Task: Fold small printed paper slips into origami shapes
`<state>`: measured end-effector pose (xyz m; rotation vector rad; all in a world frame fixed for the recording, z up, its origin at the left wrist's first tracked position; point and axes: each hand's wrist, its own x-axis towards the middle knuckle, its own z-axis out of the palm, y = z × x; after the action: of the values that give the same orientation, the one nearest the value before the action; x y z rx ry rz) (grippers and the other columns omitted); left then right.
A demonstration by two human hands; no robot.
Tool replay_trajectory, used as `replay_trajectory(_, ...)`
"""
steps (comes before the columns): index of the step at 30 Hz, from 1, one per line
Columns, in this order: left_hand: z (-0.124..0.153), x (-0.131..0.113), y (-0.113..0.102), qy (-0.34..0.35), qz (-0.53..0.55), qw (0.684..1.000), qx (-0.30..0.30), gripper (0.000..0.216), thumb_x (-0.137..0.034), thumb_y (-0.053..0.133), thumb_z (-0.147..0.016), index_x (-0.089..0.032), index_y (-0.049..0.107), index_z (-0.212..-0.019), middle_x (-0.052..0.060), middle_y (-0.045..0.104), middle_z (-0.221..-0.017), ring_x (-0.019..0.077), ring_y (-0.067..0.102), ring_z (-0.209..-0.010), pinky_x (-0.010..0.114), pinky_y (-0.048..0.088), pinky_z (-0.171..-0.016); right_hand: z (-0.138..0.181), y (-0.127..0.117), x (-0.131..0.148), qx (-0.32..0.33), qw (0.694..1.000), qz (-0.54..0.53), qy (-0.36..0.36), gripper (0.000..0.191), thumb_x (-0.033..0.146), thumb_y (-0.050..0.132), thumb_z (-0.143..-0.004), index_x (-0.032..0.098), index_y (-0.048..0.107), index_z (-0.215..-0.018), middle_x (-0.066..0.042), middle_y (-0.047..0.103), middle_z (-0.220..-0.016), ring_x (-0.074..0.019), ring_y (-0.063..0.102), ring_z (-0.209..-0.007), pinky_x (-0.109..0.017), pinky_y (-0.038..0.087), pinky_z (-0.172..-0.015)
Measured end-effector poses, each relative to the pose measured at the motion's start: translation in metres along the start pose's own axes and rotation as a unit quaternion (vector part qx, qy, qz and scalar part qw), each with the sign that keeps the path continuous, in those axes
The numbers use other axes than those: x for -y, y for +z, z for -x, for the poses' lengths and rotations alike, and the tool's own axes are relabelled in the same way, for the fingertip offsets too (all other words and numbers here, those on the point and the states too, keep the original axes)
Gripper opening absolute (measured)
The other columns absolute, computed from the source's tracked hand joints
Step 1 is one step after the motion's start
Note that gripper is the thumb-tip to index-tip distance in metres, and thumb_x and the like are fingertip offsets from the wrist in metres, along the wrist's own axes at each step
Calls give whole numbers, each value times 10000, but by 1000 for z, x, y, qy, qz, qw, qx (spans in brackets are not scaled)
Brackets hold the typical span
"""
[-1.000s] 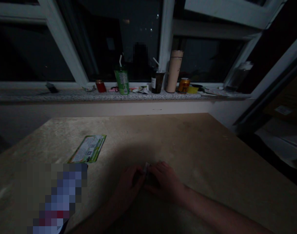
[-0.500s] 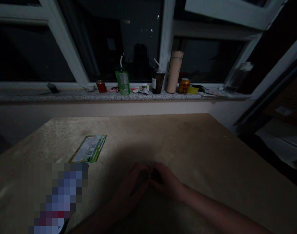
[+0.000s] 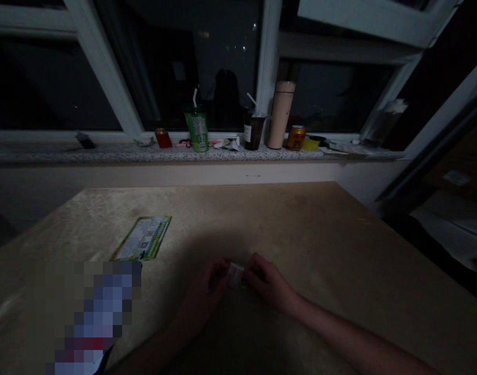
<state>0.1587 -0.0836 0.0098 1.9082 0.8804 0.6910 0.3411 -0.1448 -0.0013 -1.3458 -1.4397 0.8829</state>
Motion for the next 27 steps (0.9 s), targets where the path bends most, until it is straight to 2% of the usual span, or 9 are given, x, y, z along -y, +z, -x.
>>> replay_trajectory(3,-3,-2,-2,-9,-17,1000,-1,132,-295,484,-877,-213,575,-927,30,668,-902,217,638,-854,346,500,-791,0,-3,2,4,1000,29,0,144,265,502,-866,190,460,-751,35,467,-652,-113,417,-594,-226,316,-532)
replay_trajectory(7,-4,-4,-2,-13,-31,999,2,141,-284,483,-871,-219,599,-916,12,683,-876,213,646,-823,339,508,-764,-1,-10,7,-6,981,180,-71,174,229,520,-885,184,499,-718,13,525,-684,-141,484,-683,-282,342,-665)
replay_trajectory(13,-3,-3,-1,2,-55,998,28,221,-269,474,-891,-247,644,-1032,3,696,-1027,219,640,-955,365,475,-881,-5,-20,3,25,941,312,-130,173,210,494,-927,179,553,-768,-24,591,-778,-168,530,-782,-315,334,-747)
replay_trajectory(17,-1,-1,1,24,-70,996,42,251,-241,493,-886,-253,639,-1090,7,676,-1094,220,611,-1023,380,439,-941,-6,-22,-2,44,930,348,-113,138,196,485,-935,172,571,-829,-40,608,-837,-178,549,-817,-311,348,-757)
replay_trajectory(22,3,6,4,87,-128,986,60,341,-178,499,-877,-249,572,-1202,29,611,-1204,213,556,-1110,394,412,-985,-6,-19,-7,45,920,377,-91,120,174,488,-932,168,564,-839,-41,622,-833,-181,559,-789,-303,363,-730)
replay_trajectory(27,5,12,6,118,-188,973,58,396,-162,516,-875,-264,537,-1256,38,554,-1276,236,507,-1162,439,396,-1007,-2,-14,-9,26,881,456,-123,108,187,486,-926,165,566,-856,-64,608,-838,-202,542,-792,-321,364,-721)
